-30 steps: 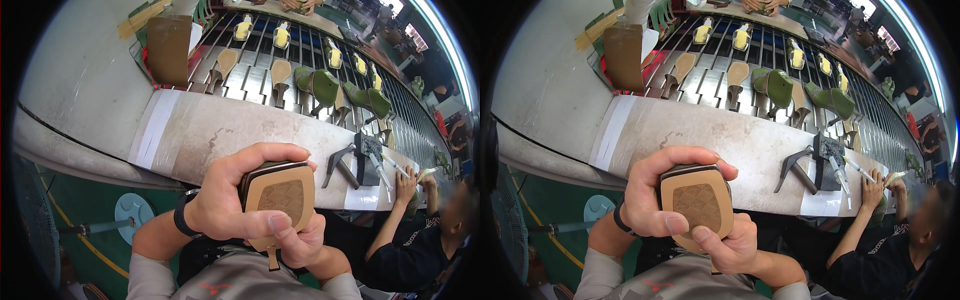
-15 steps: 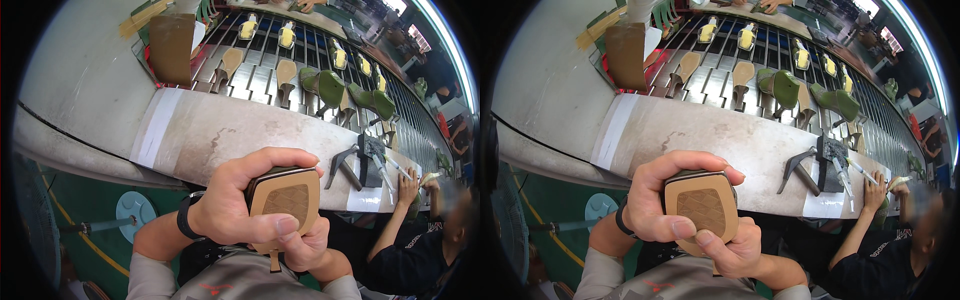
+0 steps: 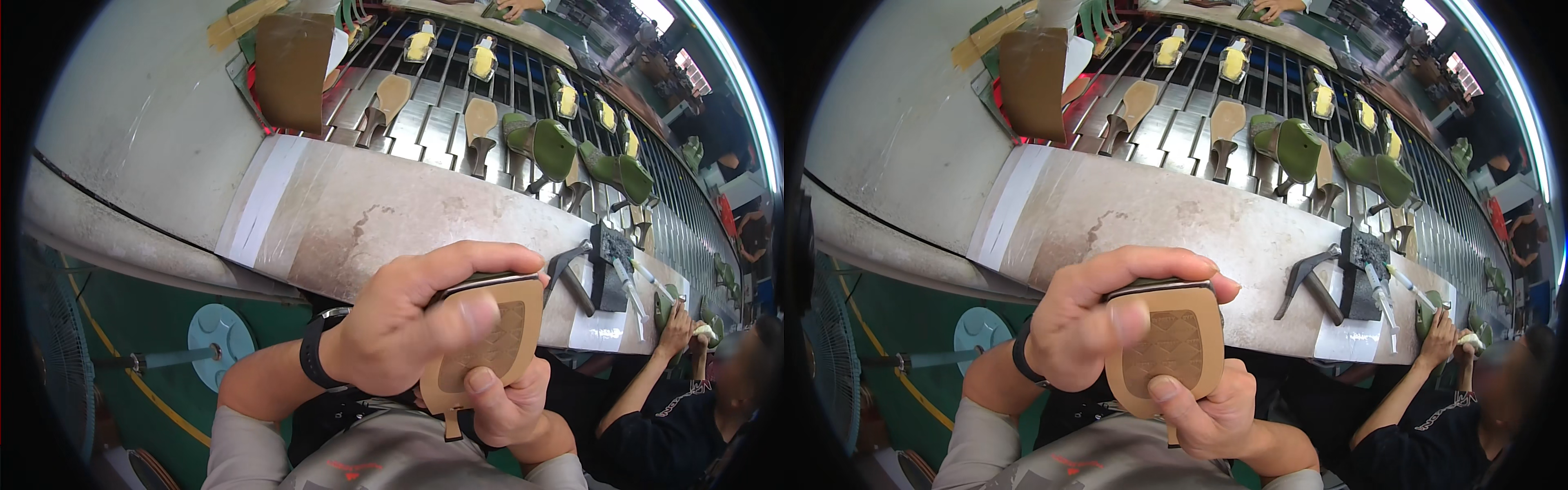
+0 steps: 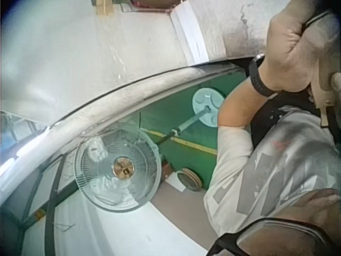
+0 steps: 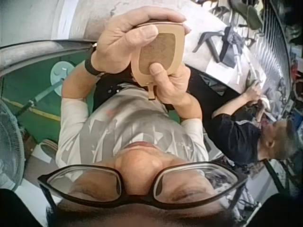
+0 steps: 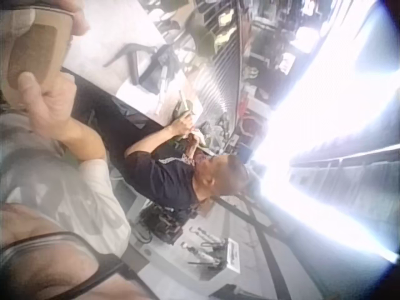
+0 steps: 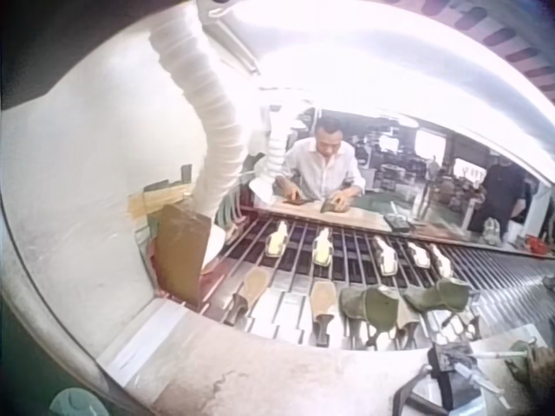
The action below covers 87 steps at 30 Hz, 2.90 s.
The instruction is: The person assembles high-heeled shoes by taking shoe uppers and soles from a conveyor, aligning and pressing the soles and heels onto the shoe uppers by hand, hammering the edges with a hammer, and placing the assembled shoes back onto the conveyor.
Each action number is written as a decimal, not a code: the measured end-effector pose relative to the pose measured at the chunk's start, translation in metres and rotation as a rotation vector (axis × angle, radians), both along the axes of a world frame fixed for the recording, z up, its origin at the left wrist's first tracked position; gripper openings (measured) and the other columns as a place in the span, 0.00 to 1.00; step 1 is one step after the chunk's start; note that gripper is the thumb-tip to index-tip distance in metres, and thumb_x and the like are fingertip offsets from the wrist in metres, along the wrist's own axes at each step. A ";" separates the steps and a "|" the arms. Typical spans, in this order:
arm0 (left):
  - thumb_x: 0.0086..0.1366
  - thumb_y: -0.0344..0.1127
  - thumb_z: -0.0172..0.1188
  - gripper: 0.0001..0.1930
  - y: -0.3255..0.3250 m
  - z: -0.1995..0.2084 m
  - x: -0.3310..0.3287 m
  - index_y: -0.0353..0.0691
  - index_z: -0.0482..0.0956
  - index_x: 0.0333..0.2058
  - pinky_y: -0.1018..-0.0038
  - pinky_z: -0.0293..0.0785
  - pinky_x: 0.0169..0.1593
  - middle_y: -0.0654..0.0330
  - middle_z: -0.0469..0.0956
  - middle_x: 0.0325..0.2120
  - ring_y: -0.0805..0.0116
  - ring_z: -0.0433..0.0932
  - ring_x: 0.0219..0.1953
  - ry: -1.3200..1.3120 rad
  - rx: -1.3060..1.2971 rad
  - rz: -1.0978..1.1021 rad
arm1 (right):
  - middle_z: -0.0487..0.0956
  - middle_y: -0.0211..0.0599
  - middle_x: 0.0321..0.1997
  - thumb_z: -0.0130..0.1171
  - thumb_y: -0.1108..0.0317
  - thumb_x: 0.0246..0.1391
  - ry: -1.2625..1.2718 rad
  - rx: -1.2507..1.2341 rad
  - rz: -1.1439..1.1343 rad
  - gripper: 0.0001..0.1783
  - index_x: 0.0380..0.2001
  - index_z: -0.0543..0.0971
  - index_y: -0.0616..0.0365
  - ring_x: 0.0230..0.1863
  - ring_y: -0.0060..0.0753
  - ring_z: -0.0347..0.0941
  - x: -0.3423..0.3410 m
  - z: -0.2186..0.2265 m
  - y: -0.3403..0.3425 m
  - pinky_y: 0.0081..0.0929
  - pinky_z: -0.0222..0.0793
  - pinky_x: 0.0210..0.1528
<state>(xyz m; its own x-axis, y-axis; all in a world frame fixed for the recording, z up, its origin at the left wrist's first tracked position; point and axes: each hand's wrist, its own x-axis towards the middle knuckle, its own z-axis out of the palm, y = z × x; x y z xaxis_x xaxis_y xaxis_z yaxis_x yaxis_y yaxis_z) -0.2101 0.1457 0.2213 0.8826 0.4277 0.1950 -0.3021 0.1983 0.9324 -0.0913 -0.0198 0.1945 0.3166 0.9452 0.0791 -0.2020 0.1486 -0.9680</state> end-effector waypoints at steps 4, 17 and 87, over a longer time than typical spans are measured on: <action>0.82 0.52 0.39 0.35 0.019 -0.008 0.016 0.24 0.68 0.70 0.58 0.71 0.72 0.34 0.74 0.67 0.51 0.77 0.67 -0.097 -0.213 -0.116 | 0.87 0.50 0.44 0.57 0.62 0.76 0.277 -0.213 0.100 0.21 0.53 0.80 0.75 0.37 0.36 0.87 0.011 0.029 0.006 0.31 0.86 0.41; 0.85 0.50 0.45 0.30 0.041 -0.017 0.067 0.28 0.69 0.70 0.68 0.77 0.64 0.50 0.81 0.58 0.66 0.82 0.58 -0.136 -0.307 -0.048 | 0.87 0.51 0.41 0.51 0.57 0.79 0.225 -0.204 0.098 0.24 0.55 0.79 0.73 0.36 0.39 0.89 0.069 0.029 0.038 0.34 0.90 0.35; 0.65 0.22 0.72 0.14 0.018 -0.154 -0.060 0.32 0.86 0.50 0.66 0.84 0.52 0.47 0.87 0.50 0.55 0.87 0.47 0.080 0.928 0.879 | 0.83 0.52 0.59 0.73 0.70 0.51 -1.376 0.044 -0.050 0.10 0.32 0.80 0.58 0.32 0.42 0.84 0.011 -0.061 0.083 0.39 0.81 0.36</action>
<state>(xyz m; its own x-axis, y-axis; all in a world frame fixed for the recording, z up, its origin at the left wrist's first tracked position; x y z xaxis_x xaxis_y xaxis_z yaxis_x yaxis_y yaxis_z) -0.2705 0.1636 0.0677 0.3968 0.6034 0.6917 0.0633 -0.7698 0.6352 -0.0804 0.0631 0.1332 -0.0075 0.9237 0.3830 0.9123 0.1631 -0.3755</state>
